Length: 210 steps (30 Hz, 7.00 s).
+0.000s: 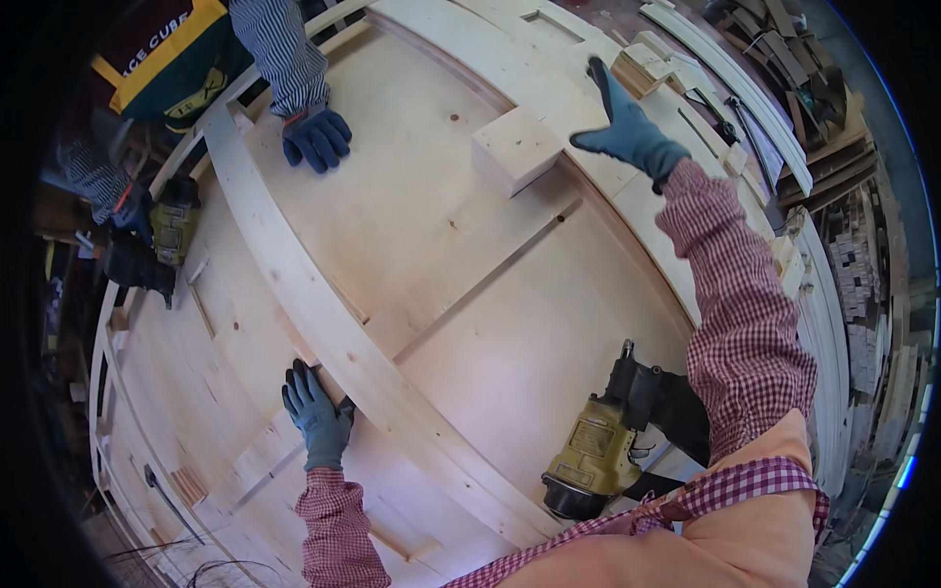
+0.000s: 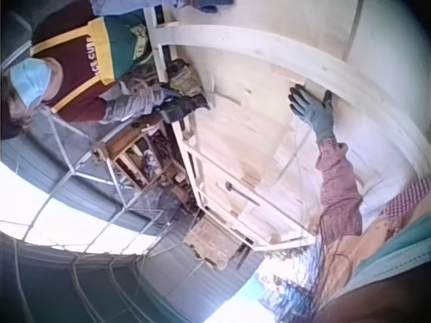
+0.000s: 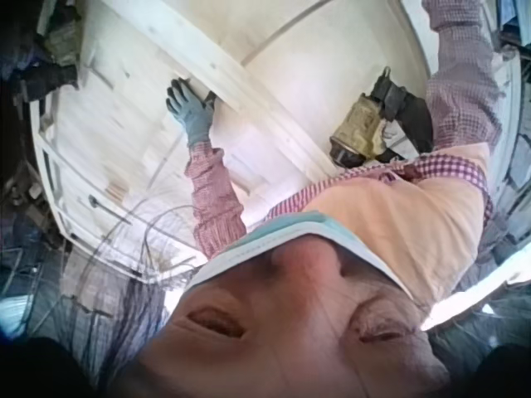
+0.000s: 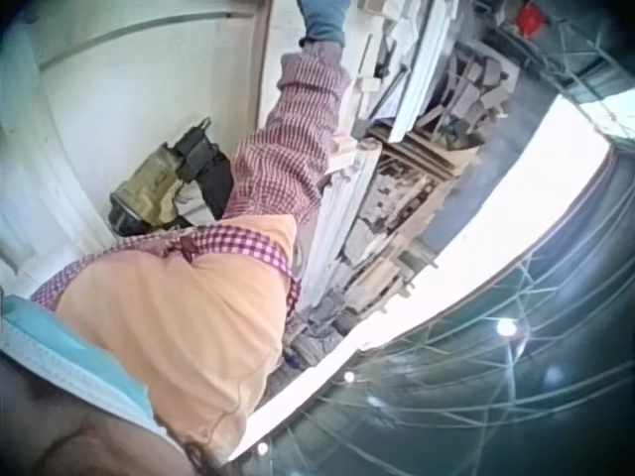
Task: The person uses a nail gun to fasten wooden planks onto a large wooden crate frame. They position planks, drive nails, and occasionally use a hammer to adjust pieces. The task continues with repeated nailing and positioning of additional planks.
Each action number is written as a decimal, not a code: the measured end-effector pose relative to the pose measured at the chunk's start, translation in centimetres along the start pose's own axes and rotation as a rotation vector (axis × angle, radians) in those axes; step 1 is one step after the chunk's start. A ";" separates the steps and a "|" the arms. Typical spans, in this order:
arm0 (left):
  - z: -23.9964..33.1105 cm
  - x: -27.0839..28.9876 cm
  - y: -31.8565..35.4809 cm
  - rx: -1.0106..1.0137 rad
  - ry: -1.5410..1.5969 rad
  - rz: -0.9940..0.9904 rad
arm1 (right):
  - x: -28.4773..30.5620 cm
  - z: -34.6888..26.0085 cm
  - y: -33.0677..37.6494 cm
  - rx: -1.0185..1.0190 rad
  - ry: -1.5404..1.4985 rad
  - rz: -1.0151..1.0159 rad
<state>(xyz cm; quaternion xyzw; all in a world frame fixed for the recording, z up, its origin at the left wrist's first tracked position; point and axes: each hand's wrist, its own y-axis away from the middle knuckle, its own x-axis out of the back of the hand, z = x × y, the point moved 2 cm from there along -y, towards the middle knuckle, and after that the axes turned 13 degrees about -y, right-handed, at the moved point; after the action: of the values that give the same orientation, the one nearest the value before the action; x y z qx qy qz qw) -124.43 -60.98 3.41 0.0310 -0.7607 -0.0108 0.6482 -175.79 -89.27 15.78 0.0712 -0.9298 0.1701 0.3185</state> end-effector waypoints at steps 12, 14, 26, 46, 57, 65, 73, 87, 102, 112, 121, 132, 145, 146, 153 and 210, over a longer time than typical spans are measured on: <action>0.0 0.3 0.2 -0.016 -0.042 -0.031 | -8.7 -2.7 5.2 -0.432 0.630 0.022; -0.1 0.3 0.0 -0.018 -0.040 -0.031 | -8.8 -3.0 5.0 -0.449 0.666 0.034; 0.3 0.1 0.3 0.002 -0.085 0.059 | -8.8 -2.7 5.3 -0.428 0.650 0.042; 0.6 0.2 0.1 0.013 -0.037 0.135 | -10.1 -1.6 10.5 0.008 0.510 -0.009; 0.5 0.0 0.2 0.012 -0.060 0.145 | -13.3 1.1 13.0 0.057 0.448 0.008; 0.3 -0.2 0.2 -0.018 -0.080 0.149 | -13.5 1.6 13.1 0.030 0.409 0.033; 0.4 -0.5 0.1 -0.020 -0.101 0.152 | -13.4 1.7 13.1 0.008 0.387 0.024; 0.2 -0.6 0.1 -0.008 -0.102 0.129 | -13.4 1.6 12.9 -0.002 0.376 0.010; -0.5 -0.2 -0.7 0.023 0.035 -0.035 | -13.6 2.9 12.3 0.106 0.480 -0.047; 0.0 -0.8 -2.7 0.358 0.261 0.087 | -20.0 -12.4 7.6 0.196 -0.014 -0.483; -0.3 0.6 -3.6 0.179 0.256 0.197 | -34.5 -10.3 3.5 0.346 -0.184 -0.698; -1.1 0.1 -3.9 0.008 0.311 0.159 | -34.8 -12.9 3.1 0.026 -0.639 -0.794; -0.4 1.0 -3.9 0.049 0.288 0.121 | -32.3 -12.8 2.2 0.110 -0.382 -0.700; -0.5 1.0 -4.0 0.045 0.268 0.111 | -32.3 -12.9 2.2 0.118 -0.397 -0.689; -0.2 1.1 -4.1 0.033 0.201 0.072 | -32.7 -13.0 2.4 0.148 -0.431 -0.663; -2.0 -0.7 -3.0 0.428 0.687 0.503 | -1.5 -26.9 36.2 -0.187 0.500 -0.522</action>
<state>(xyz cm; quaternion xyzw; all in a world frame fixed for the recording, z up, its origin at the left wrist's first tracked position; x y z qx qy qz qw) -122.27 -63.84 2.81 -0.0194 -0.4716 0.3141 0.8238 -168.08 -45.75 24.94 0.2326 -0.7854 0.0097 0.5736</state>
